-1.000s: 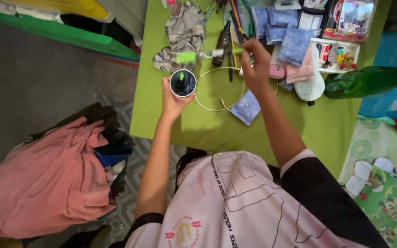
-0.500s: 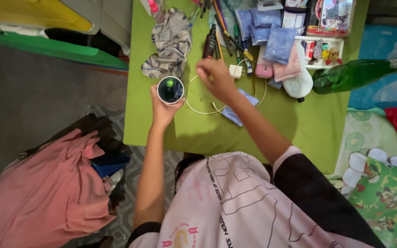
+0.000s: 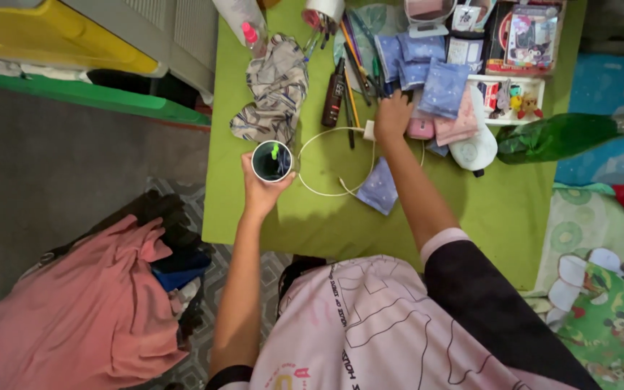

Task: Organizing various household items, such as glue, tape, and a charger, on a table.

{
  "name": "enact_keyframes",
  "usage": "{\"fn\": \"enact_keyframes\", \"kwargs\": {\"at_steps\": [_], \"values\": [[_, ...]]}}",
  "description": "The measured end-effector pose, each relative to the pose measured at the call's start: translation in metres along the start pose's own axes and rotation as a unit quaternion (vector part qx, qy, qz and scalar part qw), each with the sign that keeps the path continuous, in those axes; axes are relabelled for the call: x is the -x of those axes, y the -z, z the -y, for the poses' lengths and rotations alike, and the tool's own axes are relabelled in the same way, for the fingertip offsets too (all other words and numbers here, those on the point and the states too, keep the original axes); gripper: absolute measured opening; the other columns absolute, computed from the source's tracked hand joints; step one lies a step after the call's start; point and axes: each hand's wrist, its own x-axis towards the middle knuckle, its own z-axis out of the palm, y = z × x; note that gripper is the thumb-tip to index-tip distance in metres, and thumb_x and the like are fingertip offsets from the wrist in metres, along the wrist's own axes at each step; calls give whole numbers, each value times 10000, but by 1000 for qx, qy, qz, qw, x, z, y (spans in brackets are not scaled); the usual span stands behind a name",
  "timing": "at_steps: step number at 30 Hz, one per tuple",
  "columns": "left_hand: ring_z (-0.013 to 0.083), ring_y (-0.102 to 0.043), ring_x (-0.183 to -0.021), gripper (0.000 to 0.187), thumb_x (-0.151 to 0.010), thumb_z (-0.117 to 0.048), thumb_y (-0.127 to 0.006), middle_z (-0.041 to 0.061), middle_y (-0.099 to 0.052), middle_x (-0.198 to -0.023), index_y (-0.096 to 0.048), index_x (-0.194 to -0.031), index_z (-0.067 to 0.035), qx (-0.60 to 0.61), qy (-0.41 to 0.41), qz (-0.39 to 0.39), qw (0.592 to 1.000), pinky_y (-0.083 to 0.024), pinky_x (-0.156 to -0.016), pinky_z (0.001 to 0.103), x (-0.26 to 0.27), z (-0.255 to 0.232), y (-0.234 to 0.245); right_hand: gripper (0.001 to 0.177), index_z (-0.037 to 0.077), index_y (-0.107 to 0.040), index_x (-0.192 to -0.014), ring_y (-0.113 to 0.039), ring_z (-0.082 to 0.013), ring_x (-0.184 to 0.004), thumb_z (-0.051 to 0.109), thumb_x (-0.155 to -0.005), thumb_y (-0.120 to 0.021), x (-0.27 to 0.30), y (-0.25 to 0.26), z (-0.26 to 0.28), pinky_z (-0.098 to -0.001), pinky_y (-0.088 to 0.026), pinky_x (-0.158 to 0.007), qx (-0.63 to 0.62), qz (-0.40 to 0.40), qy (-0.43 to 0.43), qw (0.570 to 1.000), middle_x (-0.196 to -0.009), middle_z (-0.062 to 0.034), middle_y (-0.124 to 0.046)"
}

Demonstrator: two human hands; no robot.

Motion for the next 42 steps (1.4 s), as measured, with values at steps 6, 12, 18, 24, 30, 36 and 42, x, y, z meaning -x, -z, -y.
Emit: {"fn": "enact_keyframes", "kwargs": {"at_steps": [6, 12, 18, 24, 30, 36, 42], "values": [[265, -630, -1082, 810, -664, -151, -987, 156, -578, -1167, -418, -1226, -21, -3, -2, -1, 1000, -530, -953, 384, 0, -1, 0, 197, 59, -754, -916, -602, -346, -1026, 186, -769, -722, 12, 24, 8, -510, -475, -833, -28, 51, -15, 998, -1110, -144, -623], [278, -615, -1105, 820, -671, -166, -984, 162, -566, -1188, -416, -1242, -8, -24, 0, -3, 1000, -514, -964, 396, 1, -5, 0, 229, 20, -701, -964, -678, -423, -867, 213, -875, -789, 25, 117, 16, -516, -529, -731, -258, 28, 5, 966, -915, -189, -705], [280, -618, -1096, 802, -681, -153, -1001, 148, -572, -1176, -443, -1244, -31, -12, -11, -19, 1000, -522, -976, 391, 6, 11, -6, 95, -17, -682, -1079, -630, -186, -765, 57, -1020, -688, 30, 254, 44, -338, -520, -700, -549, 75, 70, 829, -847, -84, -688], [262, -612, -1103, 809, -688, -146, -991, 140, -562, -1187, -419, -1249, -31, 21, -22, -21, 999, -523, -986, 380, 6, 3, -10, 99, 15, -622, -1166, -684, -85, -973, 75, -1103, -574, 63, 293, 81, -259, -589, -883, -774, 87, 100, 619, -1082, -26, -673], [261, -620, -1136, 828, -687, -139, -988, 144, -571, -1221, -412, -1272, -30, 20, -26, -7, 999, -527, -999, 388, 7, 0, -6, 195, 35, -673, -1205, -714, -174, -944, 37, -1010, -676, 87, 266, 121, -300, -569, -809, -602, 82, 212, 765, -1133, -95, -723], [266, -616, -1146, 844, -690, -120, -991, 160, -555, -1242, -397, -1282, -32, -13, -5, -15, 1000, -519, -995, 387, 6, -1, -4, 286, 45, -631, -1284, -697, -179, -897, 27, -1000, -664, 93, 253, 118, -309, -571, -778, -633, 134, 211, 733, -1176, -115, -722], [236, -619, -1128, 798, -742, -143, -958, 124, -569, -1214, -370, -1273, -43, 35, -3, -2, 999, -522, -997, 367, 8, 7, -3, 310, 76, -648, -1272, -647, -332, -1135, 34, -973, -715, 60, 143, 46, -448, -528, -1002, -376, 77, 155, 910, -1190, -164, -672]]}}
